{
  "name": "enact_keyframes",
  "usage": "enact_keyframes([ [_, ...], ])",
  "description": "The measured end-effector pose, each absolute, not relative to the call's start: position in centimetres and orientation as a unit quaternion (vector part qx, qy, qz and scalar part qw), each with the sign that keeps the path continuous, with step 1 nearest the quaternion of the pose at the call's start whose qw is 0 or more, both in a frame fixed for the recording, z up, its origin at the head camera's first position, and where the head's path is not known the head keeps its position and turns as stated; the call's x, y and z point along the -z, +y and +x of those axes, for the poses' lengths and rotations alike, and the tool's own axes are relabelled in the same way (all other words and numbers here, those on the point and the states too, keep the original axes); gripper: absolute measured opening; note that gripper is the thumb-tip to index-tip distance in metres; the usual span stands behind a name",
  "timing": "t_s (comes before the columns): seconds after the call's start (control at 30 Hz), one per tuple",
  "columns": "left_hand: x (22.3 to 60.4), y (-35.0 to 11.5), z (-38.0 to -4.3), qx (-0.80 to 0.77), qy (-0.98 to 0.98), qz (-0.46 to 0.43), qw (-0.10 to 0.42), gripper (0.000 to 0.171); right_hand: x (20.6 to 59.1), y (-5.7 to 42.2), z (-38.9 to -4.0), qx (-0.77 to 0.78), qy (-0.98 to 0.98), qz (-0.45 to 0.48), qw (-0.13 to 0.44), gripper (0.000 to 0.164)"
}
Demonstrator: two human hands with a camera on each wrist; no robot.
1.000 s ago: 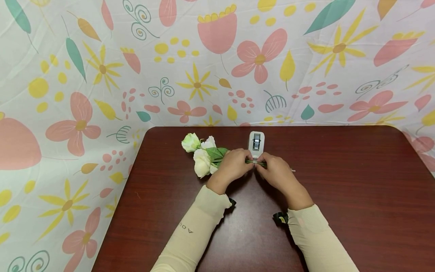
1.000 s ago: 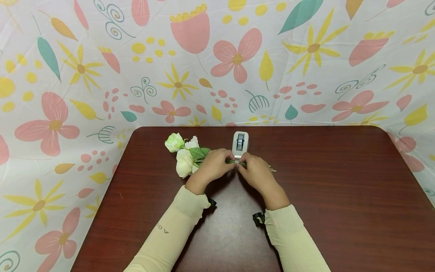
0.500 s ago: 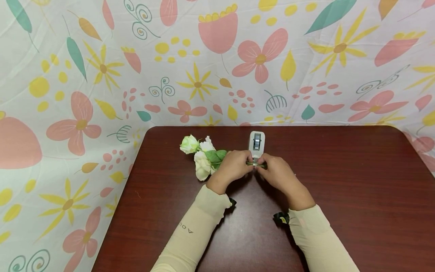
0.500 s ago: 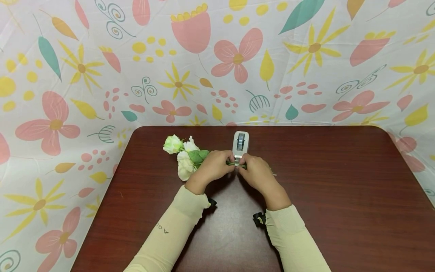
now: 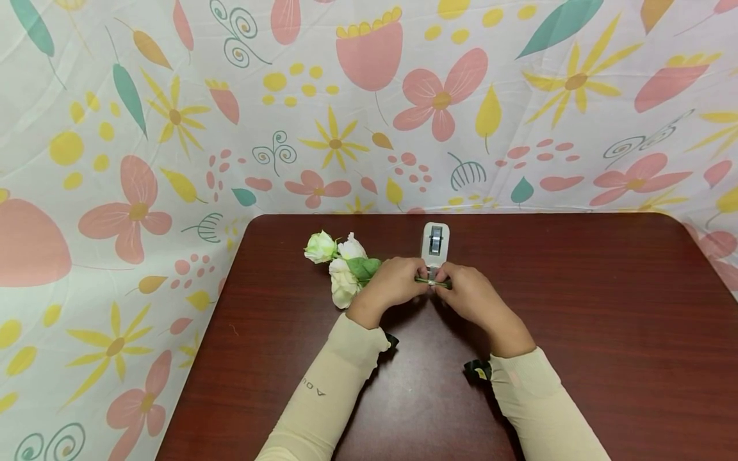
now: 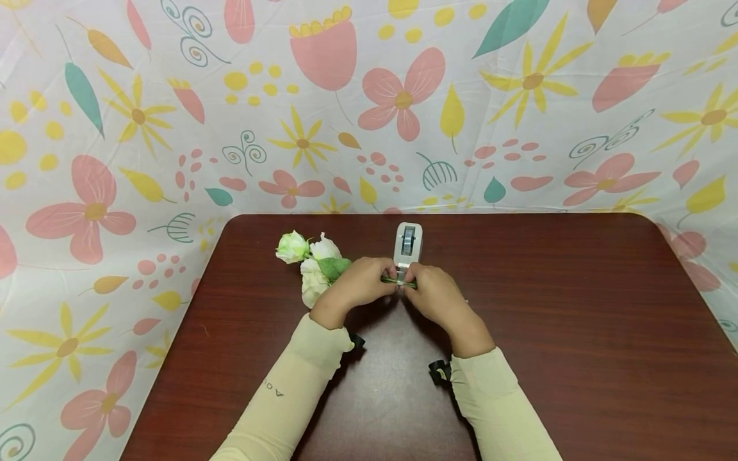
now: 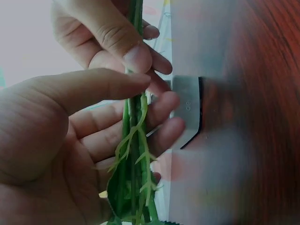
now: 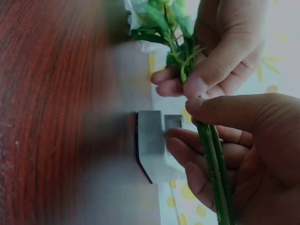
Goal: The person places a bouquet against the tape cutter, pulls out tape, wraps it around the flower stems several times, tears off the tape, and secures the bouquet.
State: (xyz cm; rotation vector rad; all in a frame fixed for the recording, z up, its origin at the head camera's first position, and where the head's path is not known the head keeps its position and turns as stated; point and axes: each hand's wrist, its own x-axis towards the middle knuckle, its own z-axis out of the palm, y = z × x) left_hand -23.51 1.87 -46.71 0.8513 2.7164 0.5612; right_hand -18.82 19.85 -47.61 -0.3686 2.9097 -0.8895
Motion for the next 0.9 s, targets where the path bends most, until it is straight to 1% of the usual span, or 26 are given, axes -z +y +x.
enact_keyframes([
  [0.17, 46.48, 1.73, -23.46, -0.184, 0.926, 0.29, 0.156, 0.018, 47.69, 20.04, -18.78, 0.278, 0.952, -0.125, 0.035, 0.009],
  [0.3, 46.35, 1.63, -23.48, -0.194, 0.92, 0.289, 0.181, 0.027, 47.74, 20.05, -18.88, 0.273, 0.953, -0.125, 0.033, 0.01],
  [0.5, 46.49, 1.51, -23.65, -0.2, 0.915, 0.294, 0.188, 0.038, 47.71, 19.96, -18.9, 0.284, 0.951, -0.119, 0.031, 0.009],
  [0.9, 46.54, 1.31, -23.72, -0.222, 0.903, 0.3, 0.212, 0.035, 47.29, 20.22, -18.78, 0.296, 0.946, -0.119, 0.059, 0.01],
])
